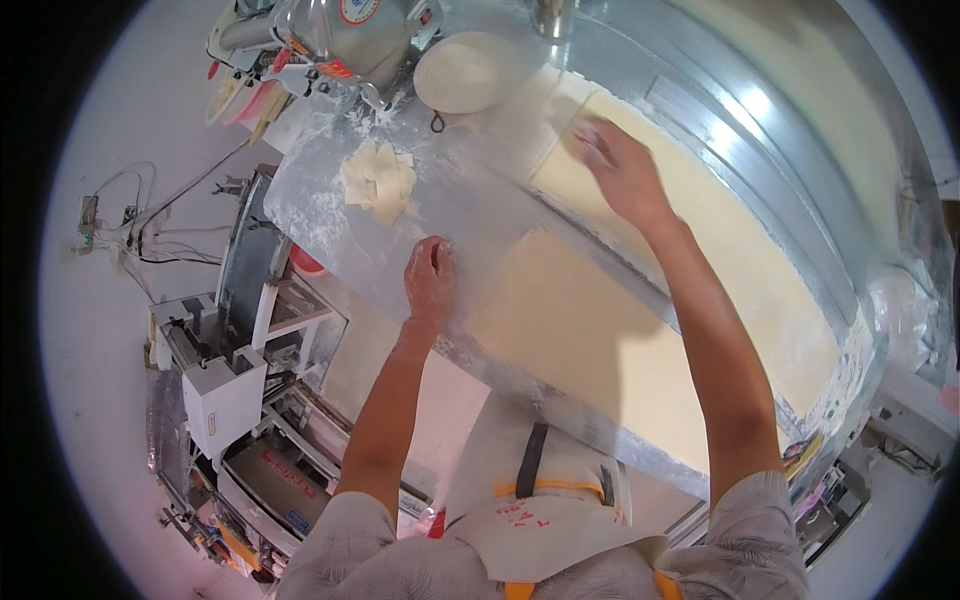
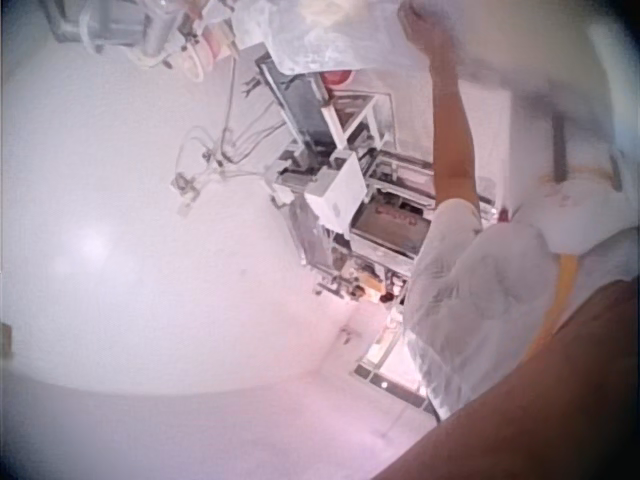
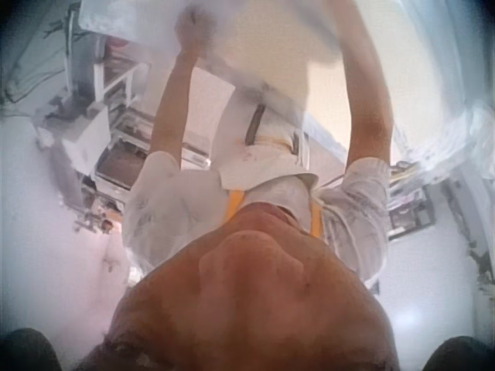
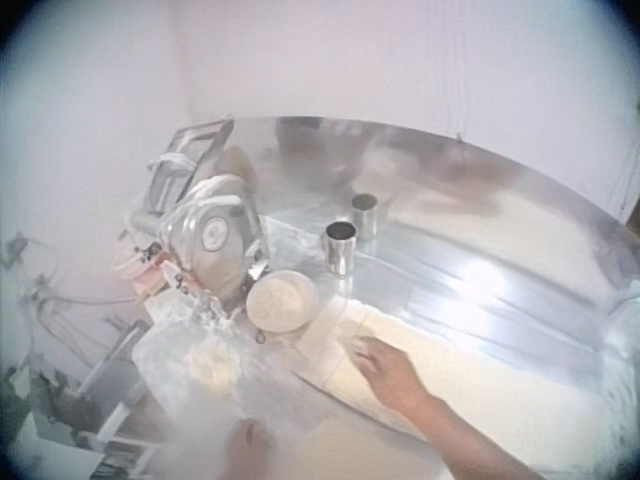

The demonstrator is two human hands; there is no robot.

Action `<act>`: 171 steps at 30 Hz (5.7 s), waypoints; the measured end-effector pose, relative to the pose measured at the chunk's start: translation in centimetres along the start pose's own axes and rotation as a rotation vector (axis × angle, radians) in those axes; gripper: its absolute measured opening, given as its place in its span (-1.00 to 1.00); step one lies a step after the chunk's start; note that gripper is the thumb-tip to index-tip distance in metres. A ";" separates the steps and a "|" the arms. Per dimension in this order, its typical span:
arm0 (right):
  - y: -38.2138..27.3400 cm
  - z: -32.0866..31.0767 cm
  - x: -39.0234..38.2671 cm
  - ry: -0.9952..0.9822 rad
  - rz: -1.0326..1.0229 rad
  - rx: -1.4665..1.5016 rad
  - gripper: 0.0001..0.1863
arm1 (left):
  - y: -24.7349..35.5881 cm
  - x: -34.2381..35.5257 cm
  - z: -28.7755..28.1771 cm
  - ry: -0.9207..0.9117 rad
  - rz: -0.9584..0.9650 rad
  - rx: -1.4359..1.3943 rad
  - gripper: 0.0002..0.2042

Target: The person folds a large sheet of dough on a metal table, then uses a brush to sweep flour from the surface. The person repeats the folding and brushing process multiple times.

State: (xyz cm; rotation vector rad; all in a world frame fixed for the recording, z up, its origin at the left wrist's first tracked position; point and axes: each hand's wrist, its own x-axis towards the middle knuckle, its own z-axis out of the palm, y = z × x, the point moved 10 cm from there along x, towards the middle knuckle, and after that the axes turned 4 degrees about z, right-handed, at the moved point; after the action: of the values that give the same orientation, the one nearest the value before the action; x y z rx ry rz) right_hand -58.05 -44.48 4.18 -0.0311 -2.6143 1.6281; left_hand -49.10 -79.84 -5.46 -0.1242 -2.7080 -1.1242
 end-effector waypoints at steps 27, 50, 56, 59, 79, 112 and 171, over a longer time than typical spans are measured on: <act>4.8 -6.5 12.4 -0.102 0.210 -0.489 -0.70 | -0.4 1.0 1.7 0.008 0.121 0.239 -0.91; -4.2 -9.3 10.6 0.523 -0.253 -0.455 -0.69 | -1.1 1.5 3.8 -0.056 0.072 0.234 -0.81; 3.9 -15.2 -16.5 0.547 0.447 -0.025 -0.67 | -6.9 -0.8 4.4 -0.114 0.152 0.338 -0.68; 8.1 -21.1 -36.9 0.813 0.441 -0.341 -0.72 | -5.6 -1.5 6.1 -0.130 0.119 0.216 -0.60; 38.4 -51.0 -107.1 1.012 1.155 -0.099 -0.58 | 4.0 -19.7 -1.6 -0.431 0.179 0.438 -0.68; 25.8 -29.7 -55.9 0.852 0.694 0.837 -0.63 | -8.0 -27.2 -7.6 -0.544 -0.615 0.066 -0.76; 3.7 8.5 -17.6 0.355 0.779 0.933 -0.47 | -27.7 -19.8 -15.2 -0.638 -0.806 -0.088 -0.78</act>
State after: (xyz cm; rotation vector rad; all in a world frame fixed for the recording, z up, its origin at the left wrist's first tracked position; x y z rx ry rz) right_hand -41.04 -51.36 -3.60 -1.2469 -1.4178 2.5672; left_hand -31.78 -110.15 -18.54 0.8010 -3.3811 -1.6167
